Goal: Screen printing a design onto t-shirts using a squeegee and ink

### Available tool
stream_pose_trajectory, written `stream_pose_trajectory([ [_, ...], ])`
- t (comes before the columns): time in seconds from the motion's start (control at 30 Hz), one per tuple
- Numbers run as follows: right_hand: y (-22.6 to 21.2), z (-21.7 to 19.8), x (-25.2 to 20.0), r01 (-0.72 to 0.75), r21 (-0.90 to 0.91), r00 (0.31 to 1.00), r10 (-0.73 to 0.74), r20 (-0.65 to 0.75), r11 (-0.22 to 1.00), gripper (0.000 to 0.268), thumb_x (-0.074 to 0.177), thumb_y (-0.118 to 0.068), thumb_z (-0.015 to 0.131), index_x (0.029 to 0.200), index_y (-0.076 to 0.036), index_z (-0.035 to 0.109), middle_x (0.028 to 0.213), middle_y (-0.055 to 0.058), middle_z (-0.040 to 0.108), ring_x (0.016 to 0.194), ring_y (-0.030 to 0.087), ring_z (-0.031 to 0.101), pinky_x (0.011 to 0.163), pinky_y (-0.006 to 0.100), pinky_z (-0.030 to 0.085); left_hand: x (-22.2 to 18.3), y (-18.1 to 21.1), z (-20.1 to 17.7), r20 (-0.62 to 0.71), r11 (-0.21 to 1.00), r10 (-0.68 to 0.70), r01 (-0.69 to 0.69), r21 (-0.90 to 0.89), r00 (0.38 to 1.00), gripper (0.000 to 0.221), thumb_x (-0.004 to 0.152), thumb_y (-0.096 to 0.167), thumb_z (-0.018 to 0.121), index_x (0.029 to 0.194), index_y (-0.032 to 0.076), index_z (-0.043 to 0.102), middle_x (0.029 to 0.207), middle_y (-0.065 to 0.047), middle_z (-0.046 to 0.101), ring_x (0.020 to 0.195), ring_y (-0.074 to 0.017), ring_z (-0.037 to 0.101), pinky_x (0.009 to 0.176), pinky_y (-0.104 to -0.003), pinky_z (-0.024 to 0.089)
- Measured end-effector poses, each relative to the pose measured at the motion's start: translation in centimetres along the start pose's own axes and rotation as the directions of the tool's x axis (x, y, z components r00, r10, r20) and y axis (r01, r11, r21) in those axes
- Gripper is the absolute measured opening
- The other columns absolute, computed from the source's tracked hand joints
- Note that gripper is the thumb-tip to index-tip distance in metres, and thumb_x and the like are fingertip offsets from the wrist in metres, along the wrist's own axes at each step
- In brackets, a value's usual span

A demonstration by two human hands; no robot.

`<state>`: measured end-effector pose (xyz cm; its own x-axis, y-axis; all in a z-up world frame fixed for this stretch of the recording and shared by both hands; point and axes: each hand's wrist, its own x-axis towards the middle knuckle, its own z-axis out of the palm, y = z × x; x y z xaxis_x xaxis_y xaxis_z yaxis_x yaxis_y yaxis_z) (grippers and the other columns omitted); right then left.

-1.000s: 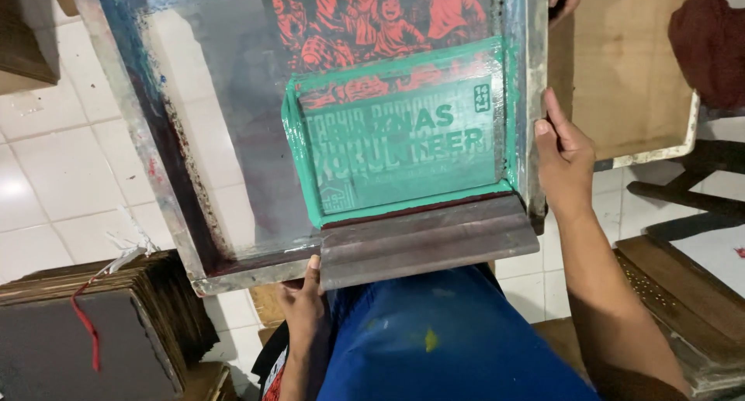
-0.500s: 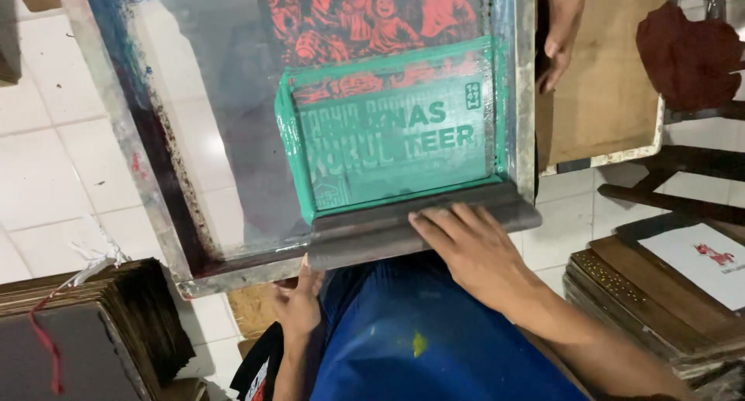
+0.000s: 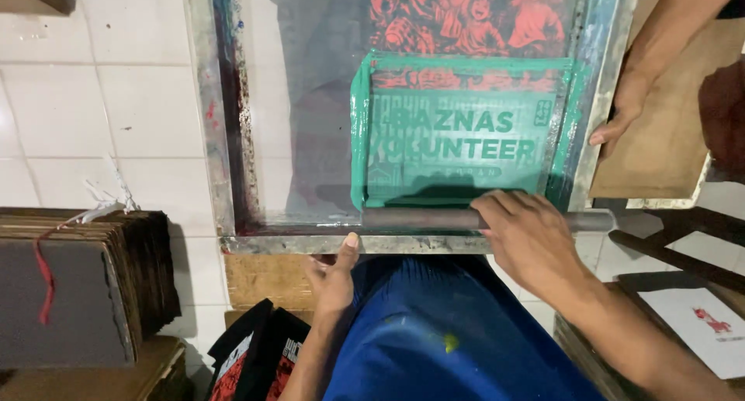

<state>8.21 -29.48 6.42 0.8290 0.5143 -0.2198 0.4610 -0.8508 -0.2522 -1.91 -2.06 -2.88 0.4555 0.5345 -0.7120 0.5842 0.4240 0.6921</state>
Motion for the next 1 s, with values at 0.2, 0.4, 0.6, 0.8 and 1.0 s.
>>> stream_pose_trajectory([
  [0.2,2.2,2.6,1.0,-0.033,0.021,0.998,0.034,-0.051,0.999,0.025,0.087,-0.030,0.063,0.112,-0.024,0.067,0.100,-0.002,0.070,0.095,0.028,0.070,0.080,0.042,0.052,1.7,-5.9,-2.4,0.020,0.994,0.105,-0.105,-0.027,0.994,0.046,0.077,-0.003,0.087,0.120,0.002,0.069,0.099,-0.011,0.072,0.087,-0.0154,0.065,0.077,-0.037,0.065],
  [0.4,8.1,-3.0,12.1,-0.009,-0.038,0.999,0.010,0.030,0.999,0.034,0.096,-0.030,0.068,0.127,-0.015,0.065,0.107,0.011,0.077,0.086,0.041,0.071,0.074,0.056,0.052,-1.6,2.5,0.5,-0.027,0.981,-0.084,0.088,0.172,0.996,0.034,0.081,0.021,0.082,0.106,0.003,0.069,0.099,-0.011,0.076,0.091,-0.0178,0.070,0.084,-0.034,0.059],
  [0.6,11.6,-7.1,19.5,-0.172,-0.007,0.958,0.169,0.230,0.985,0.028,0.094,-0.033,0.078,0.094,-0.013,0.058,0.085,0.017,0.070,0.088,0.048,0.063,0.071,0.053,0.044,-1.8,2.7,0.6,0.065,0.993,0.050,-0.057,0.104,0.997,0.012,0.087,0.015,0.080,0.087,0.006,0.071,0.083,-0.002,0.069,0.079,-0.0108,0.064,0.071,-0.030,0.056],
  [0.8,4.0,0.1,9.9,-0.147,-0.286,0.912,0.017,-0.411,0.947,0.026,0.101,-0.009,0.063,0.119,-0.022,0.076,0.126,-0.007,0.075,0.088,0.022,0.063,0.076,0.040,0.036,-1.9,3.2,1.2,-0.004,0.992,-0.020,0.021,0.127,1.000,0.035,0.081,0.015,0.079,0.113,0.003,0.071,0.109,-0.011,0.077,0.098,-0.0181,0.071,0.092,-0.033,0.057],
  [1.0,4.0,-2.8,9.8,-0.099,-0.151,0.974,0.065,-0.215,0.984,0.047,0.076,-0.008,0.064,0.120,-0.022,0.068,0.116,-0.003,0.073,0.095,0.028,0.065,0.078,0.044,0.039,0.0,-1.6,-0.3,-0.005,0.997,0.004,-0.004,-0.075,1.000,0.025,0.082,0.002,0.081,0.104,0.000,0.069,0.100,-0.009,0.070,0.091,-0.0181,0.069,0.082,-0.034,0.065],
])
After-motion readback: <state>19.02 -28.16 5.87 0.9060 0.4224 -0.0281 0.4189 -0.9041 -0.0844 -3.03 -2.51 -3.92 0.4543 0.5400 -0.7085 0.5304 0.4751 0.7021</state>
